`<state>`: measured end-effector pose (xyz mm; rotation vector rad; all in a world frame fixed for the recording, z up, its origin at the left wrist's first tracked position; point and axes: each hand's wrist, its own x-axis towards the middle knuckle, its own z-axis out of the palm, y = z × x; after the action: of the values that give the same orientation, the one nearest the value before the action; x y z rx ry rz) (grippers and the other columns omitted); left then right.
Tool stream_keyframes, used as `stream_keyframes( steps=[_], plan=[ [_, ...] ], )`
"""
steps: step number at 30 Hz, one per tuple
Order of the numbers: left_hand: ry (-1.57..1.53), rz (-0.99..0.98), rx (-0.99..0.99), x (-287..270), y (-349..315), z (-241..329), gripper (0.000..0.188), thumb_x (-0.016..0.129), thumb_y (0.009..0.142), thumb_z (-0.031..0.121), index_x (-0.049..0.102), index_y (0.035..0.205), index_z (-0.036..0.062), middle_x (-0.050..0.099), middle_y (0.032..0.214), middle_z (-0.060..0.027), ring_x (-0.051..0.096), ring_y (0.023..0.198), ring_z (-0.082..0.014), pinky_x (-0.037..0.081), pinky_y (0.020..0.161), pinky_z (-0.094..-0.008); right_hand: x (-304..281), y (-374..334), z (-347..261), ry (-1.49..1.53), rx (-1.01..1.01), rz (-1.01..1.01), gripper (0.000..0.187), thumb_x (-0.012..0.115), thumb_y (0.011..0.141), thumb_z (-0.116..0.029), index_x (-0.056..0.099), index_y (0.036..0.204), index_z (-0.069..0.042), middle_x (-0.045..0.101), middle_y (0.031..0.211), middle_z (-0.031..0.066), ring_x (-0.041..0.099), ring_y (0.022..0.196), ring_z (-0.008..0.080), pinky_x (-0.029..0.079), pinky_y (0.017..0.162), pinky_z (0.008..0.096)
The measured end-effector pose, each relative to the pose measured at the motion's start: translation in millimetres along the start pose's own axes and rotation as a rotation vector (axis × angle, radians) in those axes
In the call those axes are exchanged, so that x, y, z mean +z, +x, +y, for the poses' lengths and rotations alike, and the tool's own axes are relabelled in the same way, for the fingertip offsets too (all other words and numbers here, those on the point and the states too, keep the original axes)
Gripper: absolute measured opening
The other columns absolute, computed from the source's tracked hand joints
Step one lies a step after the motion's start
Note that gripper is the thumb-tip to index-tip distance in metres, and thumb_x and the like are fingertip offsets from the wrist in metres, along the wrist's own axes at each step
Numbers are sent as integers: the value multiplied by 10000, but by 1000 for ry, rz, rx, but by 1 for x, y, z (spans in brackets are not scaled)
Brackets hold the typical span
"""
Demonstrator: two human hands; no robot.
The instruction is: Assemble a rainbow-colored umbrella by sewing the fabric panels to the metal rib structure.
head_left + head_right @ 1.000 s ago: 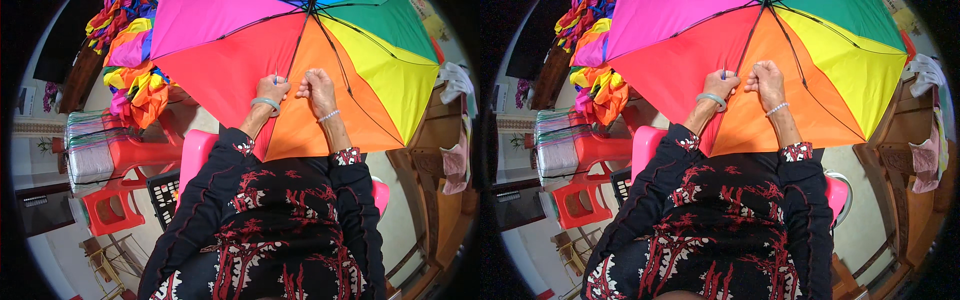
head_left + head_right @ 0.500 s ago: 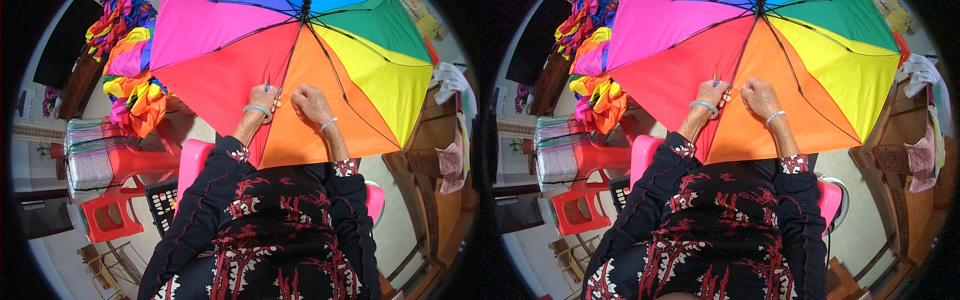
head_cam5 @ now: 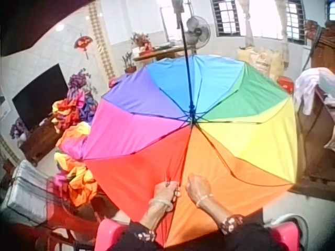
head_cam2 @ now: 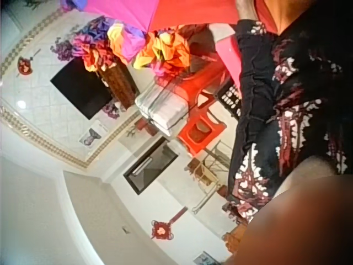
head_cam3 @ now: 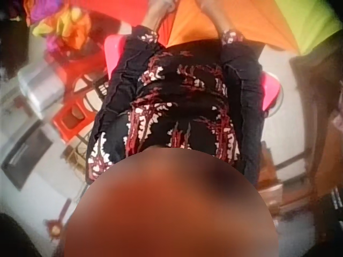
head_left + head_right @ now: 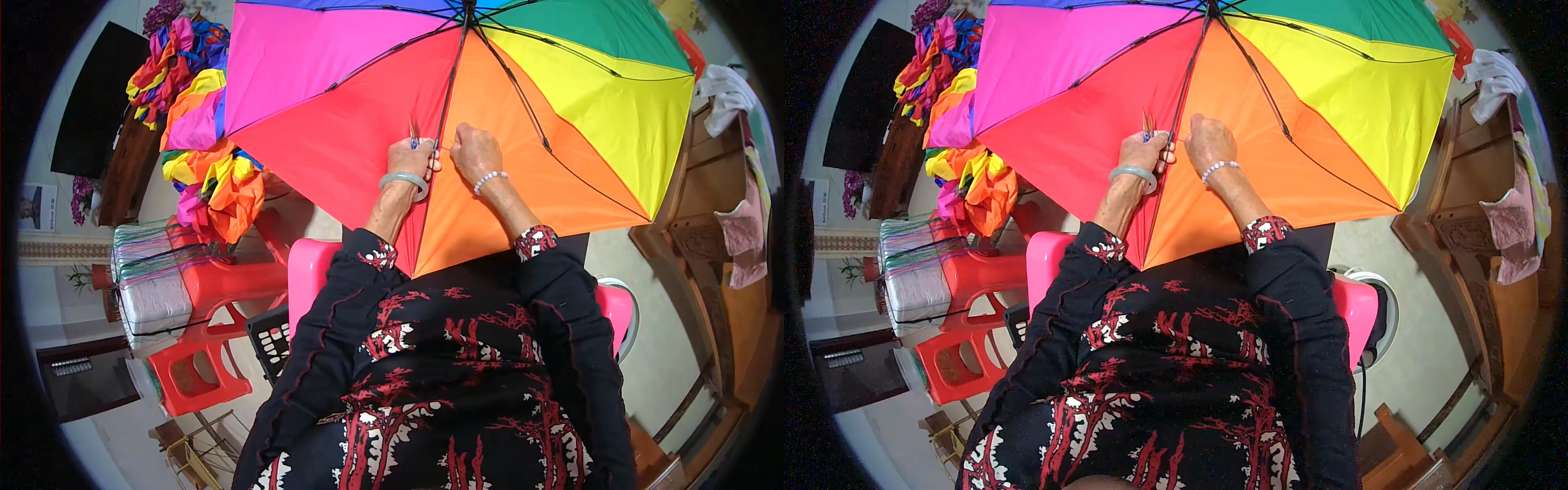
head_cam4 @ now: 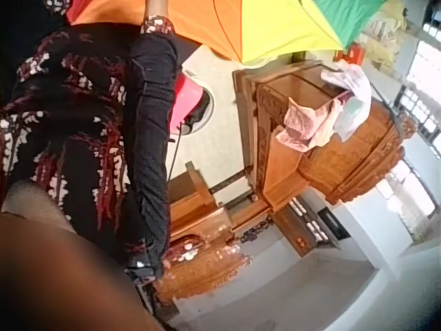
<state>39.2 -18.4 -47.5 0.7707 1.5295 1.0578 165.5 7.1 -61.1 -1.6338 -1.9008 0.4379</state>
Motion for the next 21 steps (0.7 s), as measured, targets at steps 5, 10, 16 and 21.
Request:
stream_keyframes(
  steps=[5, 10, 16, 21],
  plan=[
    [4, 10, 14, 0, -2, 0, 138, 520, 869, 101, 581, 826, -15, 597, 667, -67, 552, 484, -111, 374, 367, -218, -8, -3, -3, 11, 8, -189, 105, 568, 741, -104, 583, 799, -17, 617, 770, 212, 612, 752, 367, 486, 659, 453],
    [-8, 9, 19, 0, -2, 0, 139, 526, 868, 98, 580, 815, -19, 603, 671, -76, 558, 488, -118, 377, 367, -219, -3, -6, 0, 74, -5, -224, 96, 552, 750, -104, 581, 790, -22, 620, 771, 198, 605, 748, 375, 478, 671, 450],
    [-117, -5, -54, 2, 0, 4, 144, 537, 863, 90, 576, 799, -32, 606, 669, -98, 558, 481, -136, 380, 368, -223, 4, 2, 0, 207, -70, -149, 120, 529, 773, -133, 579, 785, -25, 613, 745, 196, 600, 734, 376, 477, 669, 441],
    [-165, -36, -90, -1, 6, -1, 144, 546, 855, 81, 574, 773, -34, 605, 653, -111, 548, 466, -148, 379, 364, -229, 2, 3, 4, 294, -178, -145, 154, 516, 790, -154, 565, 761, -11, 604, 711, 197, 599, 707, 362, 478, 653, 429]
  ],
)
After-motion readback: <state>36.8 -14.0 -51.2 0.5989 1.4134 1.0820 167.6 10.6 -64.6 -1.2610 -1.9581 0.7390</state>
